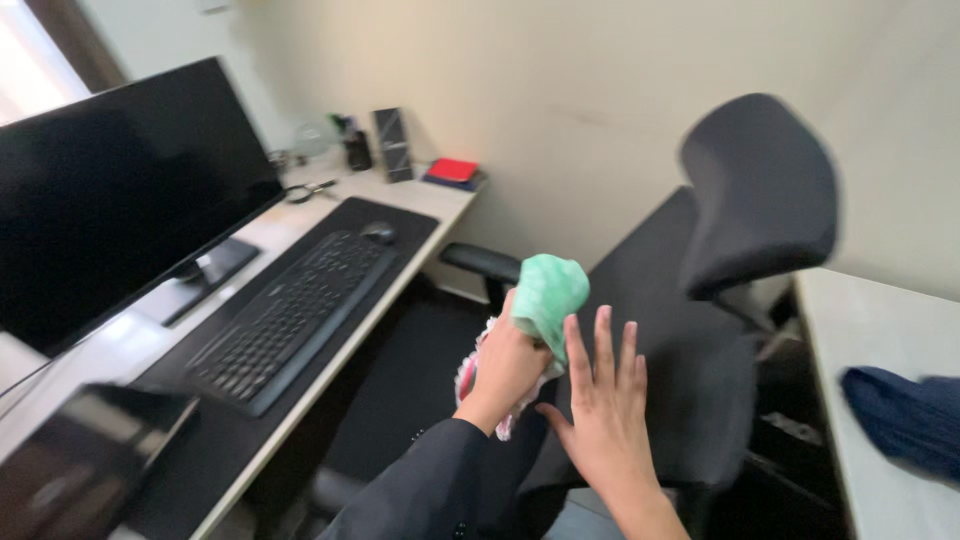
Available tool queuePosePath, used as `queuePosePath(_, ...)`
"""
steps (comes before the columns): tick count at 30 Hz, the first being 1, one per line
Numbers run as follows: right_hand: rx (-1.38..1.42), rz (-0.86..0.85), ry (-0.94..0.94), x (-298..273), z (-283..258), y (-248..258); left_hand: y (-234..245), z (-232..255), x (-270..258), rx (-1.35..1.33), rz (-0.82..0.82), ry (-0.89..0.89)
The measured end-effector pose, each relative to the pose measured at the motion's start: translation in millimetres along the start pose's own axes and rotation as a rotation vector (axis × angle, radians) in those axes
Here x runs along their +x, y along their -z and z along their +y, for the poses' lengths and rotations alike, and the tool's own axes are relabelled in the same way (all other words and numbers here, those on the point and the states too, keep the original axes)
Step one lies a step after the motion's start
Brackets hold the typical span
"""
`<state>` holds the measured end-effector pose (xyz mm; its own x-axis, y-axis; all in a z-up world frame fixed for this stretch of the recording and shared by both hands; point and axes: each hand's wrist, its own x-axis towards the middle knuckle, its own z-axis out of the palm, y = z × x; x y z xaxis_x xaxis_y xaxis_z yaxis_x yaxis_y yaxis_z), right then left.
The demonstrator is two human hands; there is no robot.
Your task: The person wipes an office chair with a green cloth, cleaning the headrest, backrest, armrests, seat and base while turning the chair around. They then wipe a closed laptop on the desk and the desk surface near the monitor.
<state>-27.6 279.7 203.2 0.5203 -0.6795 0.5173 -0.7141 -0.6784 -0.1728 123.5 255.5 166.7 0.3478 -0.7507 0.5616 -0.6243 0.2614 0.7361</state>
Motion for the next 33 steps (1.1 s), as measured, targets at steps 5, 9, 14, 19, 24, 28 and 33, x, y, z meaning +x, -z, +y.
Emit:
queuePosePath(5,0.170,-0.072,0.136,-0.2,-52.1,-20.5,86.2,-1.5,-30.7,0.264,-0.096,-0.208)
queuePosePath(9,0.506,-0.112,0.100,-6.6,-96.6,-42.6,142.0,-1.3,-67.1,0.195,-0.004,-0.049)
queuePosePath(14,0.858,-0.304,0.169,-28.4,-166.9,-74.3,207.1,-7.9,-124.5,-0.103,0.226,0.104)
queuePosePath(19,1.006,-0.513,0.066,-71.4,-244.0,-91.6,266.0,-17.1,-203.1,-0.326,0.224,0.366)
queuePosePath(24,1.141,-0.646,0.199,-117.9,-303.7,-105.3,333.0,-34.0,-272.0,-0.530,0.241,0.361)
queuePosePath(28,1.302,-0.914,0.107,-152.4,-344.9,-118.8,375.6,-34.1,-332.1,-0.562,0.308,0.434)
queuePosePath(33,1.237,-0.754,0.358,-184.9,-393.2,-130.0,409.4,-34.1,-384.4,-0.871,0.551,0.510)
